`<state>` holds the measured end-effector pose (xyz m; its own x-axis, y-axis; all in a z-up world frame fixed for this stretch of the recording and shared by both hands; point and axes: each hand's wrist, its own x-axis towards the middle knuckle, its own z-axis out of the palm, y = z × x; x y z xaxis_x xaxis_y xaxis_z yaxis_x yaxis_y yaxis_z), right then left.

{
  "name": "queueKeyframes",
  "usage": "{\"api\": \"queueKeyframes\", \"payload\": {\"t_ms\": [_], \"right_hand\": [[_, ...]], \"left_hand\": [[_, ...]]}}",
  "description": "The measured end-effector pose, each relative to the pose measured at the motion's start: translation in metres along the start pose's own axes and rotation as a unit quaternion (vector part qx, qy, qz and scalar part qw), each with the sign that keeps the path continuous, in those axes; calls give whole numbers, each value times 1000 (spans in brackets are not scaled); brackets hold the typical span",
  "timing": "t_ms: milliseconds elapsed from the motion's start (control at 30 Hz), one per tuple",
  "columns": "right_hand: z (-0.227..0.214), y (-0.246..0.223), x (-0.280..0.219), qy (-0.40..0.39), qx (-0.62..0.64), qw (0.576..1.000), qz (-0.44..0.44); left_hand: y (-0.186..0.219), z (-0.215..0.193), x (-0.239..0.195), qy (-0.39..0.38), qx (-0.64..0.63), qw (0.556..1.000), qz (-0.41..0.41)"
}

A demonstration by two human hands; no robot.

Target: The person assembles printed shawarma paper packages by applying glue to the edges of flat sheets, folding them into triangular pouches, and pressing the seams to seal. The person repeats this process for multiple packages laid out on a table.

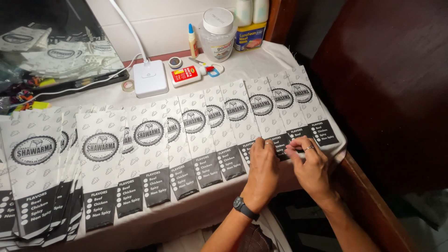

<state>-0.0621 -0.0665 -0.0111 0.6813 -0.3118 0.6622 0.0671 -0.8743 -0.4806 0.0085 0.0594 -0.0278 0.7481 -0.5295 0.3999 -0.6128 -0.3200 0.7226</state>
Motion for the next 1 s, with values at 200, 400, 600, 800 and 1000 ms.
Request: {"api": "queueKeyframes", "payload": {"t_ms": [200,400,600,800,1000], "right_hand": [[-7,-13,3,4,0,1000,-21],[-23,-36,11,-13,33,999,-40],[-25,-50,8,-74,95,988,-99],[-13,-44,12,-177,168,957,-160],[-13,-43,9,-174,168,954,-178]], "left_hand": [[17,-5,-11,53,39,996,65],[44,-53,-27,49,-73,988,128],[15,-89,-47,73,-3,986,149],[-1,-90,-44,9,52,986,158],[-4,-87,-46,11,75,984,161]]}}
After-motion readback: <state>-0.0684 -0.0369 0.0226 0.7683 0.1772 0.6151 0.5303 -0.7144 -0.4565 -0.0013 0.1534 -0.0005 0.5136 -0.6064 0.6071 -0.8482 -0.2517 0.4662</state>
